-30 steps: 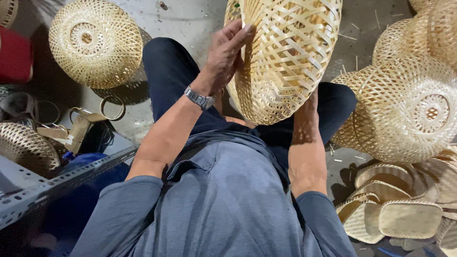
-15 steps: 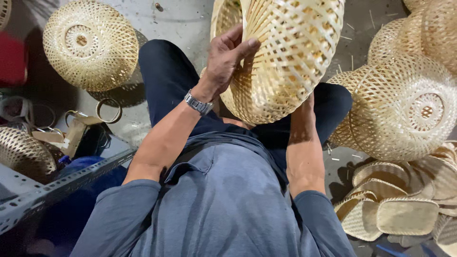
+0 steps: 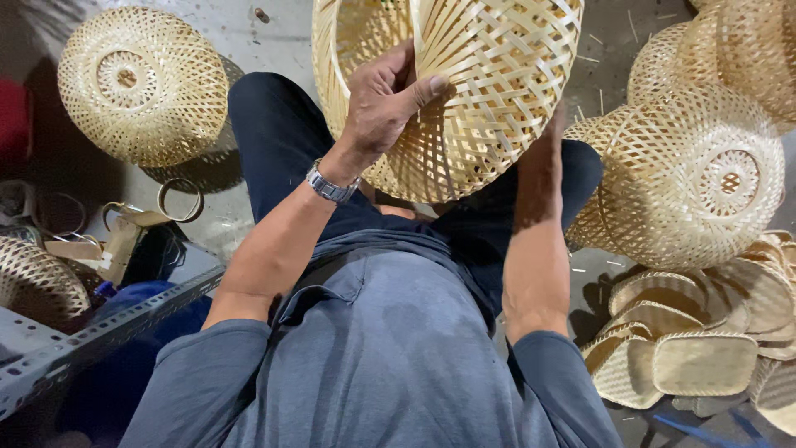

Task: The person sits on the floor and uses a red utility knife to trim the edges of a woven basket. They rotate the basket to access different sections, carefully cutting away excess material from the rim and sides. The person occasionally flips the basket to inspect the interior and continues trimming.

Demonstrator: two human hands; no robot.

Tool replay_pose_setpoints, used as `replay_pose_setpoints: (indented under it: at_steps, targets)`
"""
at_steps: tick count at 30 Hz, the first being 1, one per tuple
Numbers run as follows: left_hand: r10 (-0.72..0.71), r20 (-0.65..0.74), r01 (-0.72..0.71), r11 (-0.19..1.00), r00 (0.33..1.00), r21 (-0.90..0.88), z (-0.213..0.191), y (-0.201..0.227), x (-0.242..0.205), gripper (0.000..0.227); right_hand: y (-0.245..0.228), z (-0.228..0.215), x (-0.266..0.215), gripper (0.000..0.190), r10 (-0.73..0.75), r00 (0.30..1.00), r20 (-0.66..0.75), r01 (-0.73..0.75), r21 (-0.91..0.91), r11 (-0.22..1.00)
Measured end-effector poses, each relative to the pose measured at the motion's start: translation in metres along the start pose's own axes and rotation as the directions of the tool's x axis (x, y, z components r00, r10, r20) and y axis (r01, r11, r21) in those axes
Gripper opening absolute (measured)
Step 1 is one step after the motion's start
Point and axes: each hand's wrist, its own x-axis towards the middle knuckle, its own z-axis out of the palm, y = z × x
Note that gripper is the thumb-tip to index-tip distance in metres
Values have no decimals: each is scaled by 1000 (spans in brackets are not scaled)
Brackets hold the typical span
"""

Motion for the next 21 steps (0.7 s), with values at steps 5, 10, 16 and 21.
replay_pose_setpoints:
  at_steps: [5, 10, 16, 21]
  targets:
    - [-24, 19, 23, 999, 1000, 26, -14, 5, 6, 39, 6, -28, -38, 37, 67, 950, -304, -110, -128, 986]
    - [-158, -72, 165, 981, 985, 105, -24, -3, 19, 32, 42, -22, -84, 45, 202, 919, -338, -201, 38, 979]
    - [-220, -94, 217, 975, 971, -41, -27, -5, 13, 33, 52, -19, -95, 33, 63, 990, -130, -92, -229, 969]
    - [-298, -219, 251, 943, 929, -216, -35, -49, 30, 38, 51, 2, -99, 35, 140, 987, -79, -148, -106, 983]
